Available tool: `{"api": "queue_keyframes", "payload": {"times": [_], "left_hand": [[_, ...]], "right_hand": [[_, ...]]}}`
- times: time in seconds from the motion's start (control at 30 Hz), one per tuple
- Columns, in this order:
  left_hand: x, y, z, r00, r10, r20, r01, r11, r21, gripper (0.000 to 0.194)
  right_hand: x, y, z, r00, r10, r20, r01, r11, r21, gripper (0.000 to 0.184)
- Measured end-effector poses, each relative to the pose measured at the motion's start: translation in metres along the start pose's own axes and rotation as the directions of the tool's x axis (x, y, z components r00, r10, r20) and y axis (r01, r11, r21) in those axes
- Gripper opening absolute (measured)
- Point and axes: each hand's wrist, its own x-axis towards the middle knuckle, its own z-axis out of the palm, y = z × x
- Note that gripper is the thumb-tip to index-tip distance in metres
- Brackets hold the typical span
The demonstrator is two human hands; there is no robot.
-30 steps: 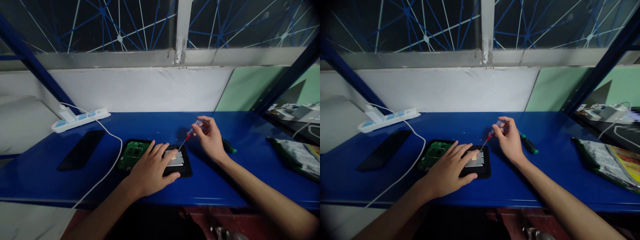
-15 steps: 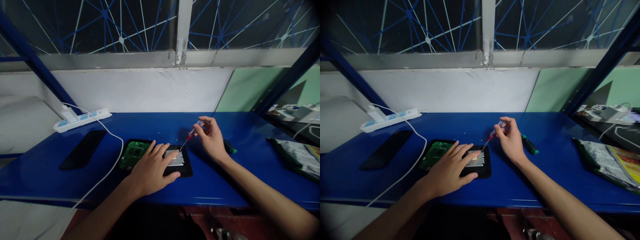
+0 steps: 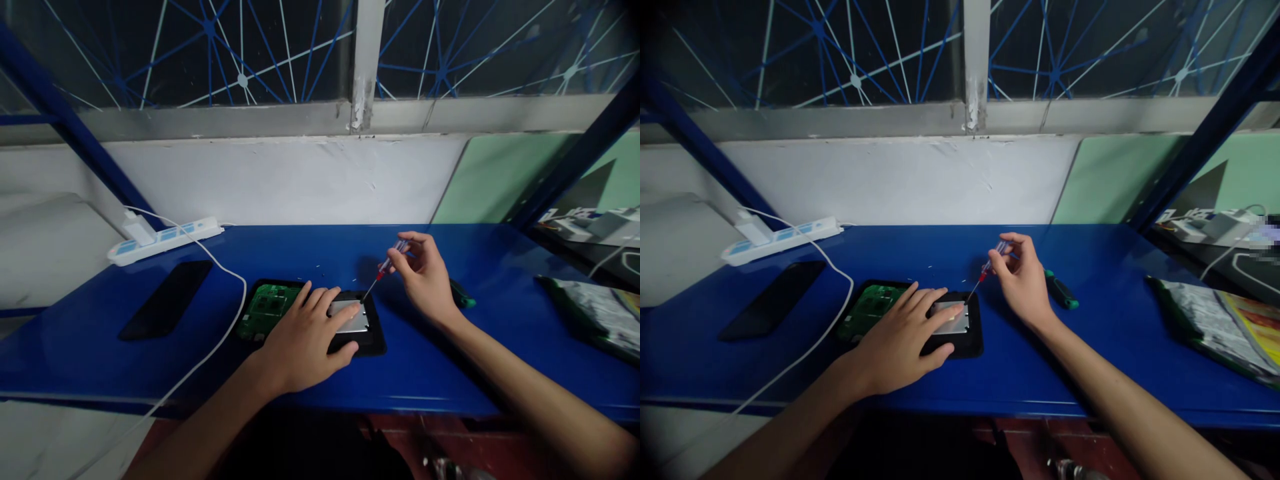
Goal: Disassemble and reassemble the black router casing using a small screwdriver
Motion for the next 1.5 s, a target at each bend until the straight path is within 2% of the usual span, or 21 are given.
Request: {"api": "queue_keyframes", "payload": {"times": [0.27, 0.47, 0.53, 0.63, 0.73, 0.8, 0.97, 1.1, 1.23, 1.43, 1.5], "left_hand": [[0.002, 0.003, -0.002, 1.000, -0.001, -0.004, 0.001, 1.000, 0.010, 0.053], [0.001, 0.002, 0.001, 1.000, -0.006, -0.030, 0.006, 1.000, 0.004, 0.054], [0.001, 0.001, 0.002, 0.999, -0.008, -0.036, 0.008, 1.000, 0.003, 0.055], [0.000, 0.002, 0.003, 0.999, -0.011, -0.041, 0.011, 1.000, 0.003, 0.058], [0.000, 0.001, 0.003, 0.999, -0.013, -0.050, 0.013, 1.000, 0.007, 0.059], [-0.001, 0.001, 0.004, 0.999, -0.013, -0.053, 0.013, 1.000, 0.011, 0.060], [-0.002, 0.000, 0.006, 0.998, -0.004, -0.061, 0.005, 1.000, 0.014, 0.063], [-0.002, 0.001, 0.007, 0.998, -0.016, -0.067, 0.017, 1.000, 0.022, 0.065], [-0.002, 0.001, 0.008, 0.997, -0.019, -0.069, 0.021, 0.999, 0.026, 0.066], [-0.002, 0.000, 0.010, 0.997, -0.013, -0.081, 0.016, 0.999, 0.042, 0.064], [-0.002, 0.000, 0.011, 0.997, -0.012, -0.075, 0.015, 0.999, 0.048, 0.065]], "right_hand": [[-0.002, 0.001, 0.000, 0.999, -0.045, 0.022, 0.044, 0.999, 0.030, 0.032], [-0.009, -0.012, 0.004, 0.986, -0.131, 0.104, 0.127, 0.991, 0.045, 0.035], [-0.009, -0.019, 0.006, 0.968, -0.182, 0.173, 0.184, 0.983, 0.006, 0.037], [-0.005, -0.031, 0.008, 0.911, -0.250, 0.328, 0.294, 0.952, -0.089, 0.038], [-0.002, -0.038, 0.011, 0.869, -0.265, 0.418, 0.350, 0.926, -0.140, 0.038], [-0.003, -0.039, 0.013, 0.874, -0.266, 0.407, 0.343, 0.931, -0.127, 0.037], [-0.010, -0.032, 0.020, 0.920, -0.280, 0.273, 0.312, 0.946, -0.082, 0.035], [-0.015, -0.026, 0.025, 0.923, -0.332, 0.194, 0.359, 0.925, -0.122, 0.039], [-0.018, -0.026, 0.027, 0.896, -0.393, 0.206, 0.431, 0.883, -0.188, 0.038], [-0.021, -0.030, 0.024, 0.929, -0.271, 0.254, 0.308, 0.943, -0.122, 0.041], [-0.020, -0.030, 0.023, 0.931, -0.285, 0.229, 0.322, 0.936, -0.143, 0.041]]}}
